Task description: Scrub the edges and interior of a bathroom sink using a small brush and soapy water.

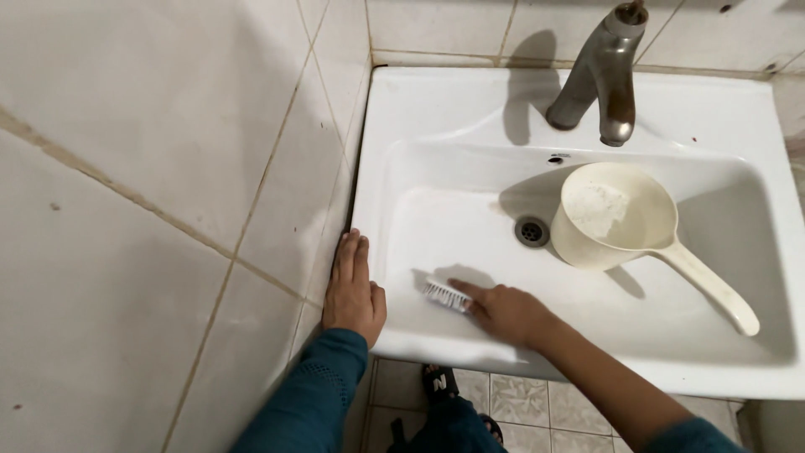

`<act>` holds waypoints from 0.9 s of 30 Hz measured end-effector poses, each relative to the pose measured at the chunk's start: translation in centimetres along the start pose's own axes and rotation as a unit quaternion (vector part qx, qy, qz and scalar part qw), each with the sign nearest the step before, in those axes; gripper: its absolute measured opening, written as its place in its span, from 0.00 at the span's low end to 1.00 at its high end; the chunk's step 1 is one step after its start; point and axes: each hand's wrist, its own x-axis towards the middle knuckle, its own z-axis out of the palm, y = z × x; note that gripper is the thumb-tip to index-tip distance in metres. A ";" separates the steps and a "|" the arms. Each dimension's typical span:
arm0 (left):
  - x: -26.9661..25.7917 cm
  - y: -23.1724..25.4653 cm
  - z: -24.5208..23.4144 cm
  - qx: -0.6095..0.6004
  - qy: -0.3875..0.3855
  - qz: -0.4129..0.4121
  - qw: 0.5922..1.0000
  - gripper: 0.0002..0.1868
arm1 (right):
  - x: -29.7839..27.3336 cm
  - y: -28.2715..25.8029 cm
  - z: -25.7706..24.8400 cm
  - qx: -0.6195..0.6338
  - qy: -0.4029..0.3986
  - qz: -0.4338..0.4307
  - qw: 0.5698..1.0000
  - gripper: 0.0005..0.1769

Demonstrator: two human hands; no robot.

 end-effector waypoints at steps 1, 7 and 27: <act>-0.1 0.0 0.1 0.000 0.000 0.000 1.000 0.37 | -0.8 -0.3 -0.1 0.000 0.000 0.000 1.000 0.31; -0.1 0.0 0.1 -0.002 -0.012 -0.016 1.000 0.37 | -4.0 -0.7 -1.3 0.059 0.010 -0.083 0.995 0.33; -0.2 -0.4 0.4 0.007 0.006 0.000 1.000 0.37 | -4.5 -0.3 -1.4 0.070 0.005 -0.049 0.996 0.32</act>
